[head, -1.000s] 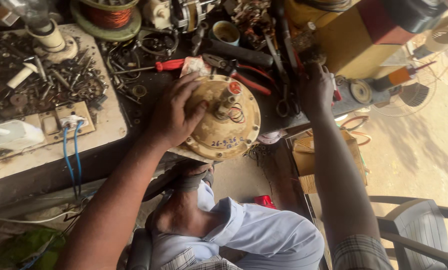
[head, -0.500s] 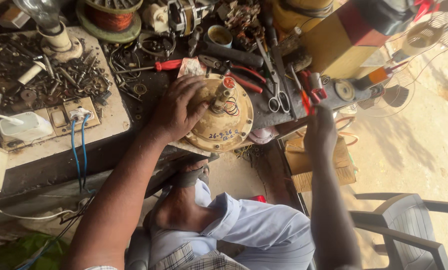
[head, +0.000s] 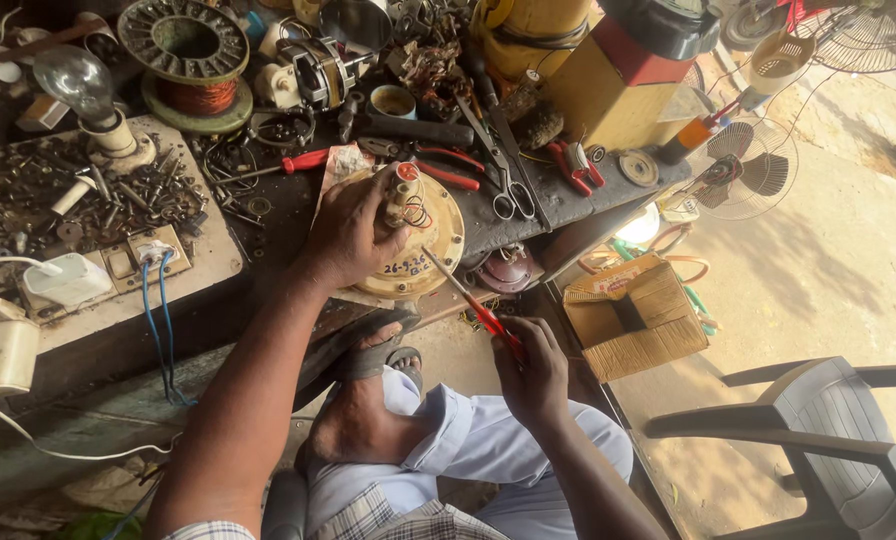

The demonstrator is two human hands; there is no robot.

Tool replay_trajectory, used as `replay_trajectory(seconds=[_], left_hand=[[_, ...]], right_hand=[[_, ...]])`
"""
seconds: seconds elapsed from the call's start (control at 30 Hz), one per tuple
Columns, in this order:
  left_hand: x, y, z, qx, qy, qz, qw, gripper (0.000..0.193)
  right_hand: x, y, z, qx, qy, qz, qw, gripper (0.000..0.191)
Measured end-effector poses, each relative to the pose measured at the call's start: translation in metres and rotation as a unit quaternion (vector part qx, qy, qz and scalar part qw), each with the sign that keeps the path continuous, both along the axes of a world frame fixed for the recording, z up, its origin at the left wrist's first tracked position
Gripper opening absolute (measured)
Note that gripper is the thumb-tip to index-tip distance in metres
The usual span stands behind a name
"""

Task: The person works on a circular electrical component on a cluttered workbench, using a screwdriver to adjust wires and parts. The hands manipulate the component and tools while seated, with the workspace visible from an overhead perspective.

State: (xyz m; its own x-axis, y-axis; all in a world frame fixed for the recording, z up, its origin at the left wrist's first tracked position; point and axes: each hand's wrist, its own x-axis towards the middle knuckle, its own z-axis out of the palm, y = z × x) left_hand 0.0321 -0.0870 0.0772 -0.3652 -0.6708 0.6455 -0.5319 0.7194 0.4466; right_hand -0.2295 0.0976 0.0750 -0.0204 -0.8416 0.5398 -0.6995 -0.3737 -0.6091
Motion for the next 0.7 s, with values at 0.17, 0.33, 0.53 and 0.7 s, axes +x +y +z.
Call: replay_trajectory(seconds=[0.17,0.33,0.53,0.7], left_hand=[[-0.004,0.001,-0.002,0.014,-0.018,0.018,1.000,0.088],[-0.009,-0.002,0.009,0.039,-0.047,0.030,0.998,0.094],[-0.025,0.005,0.018,0.101,-0.085,0.088,0.987,0.116],[-0.034,0.008,0.013,0.123,-0.067,0.109,0.984,0.127]], right_hand=[[0.013,-0.023,0.013,-0.035,0.046,0.027,0.998,0.025],[-0.012,-0.041,0.046,-0.035,0.178,0.073,0.981,0.026],[-0.017,-0.054,0.055,-0.054,0.176,0.101,0.978,0.024],[-0.023,-0.075,0.042,0.028,0.126,0.120,0.984,0.024]])
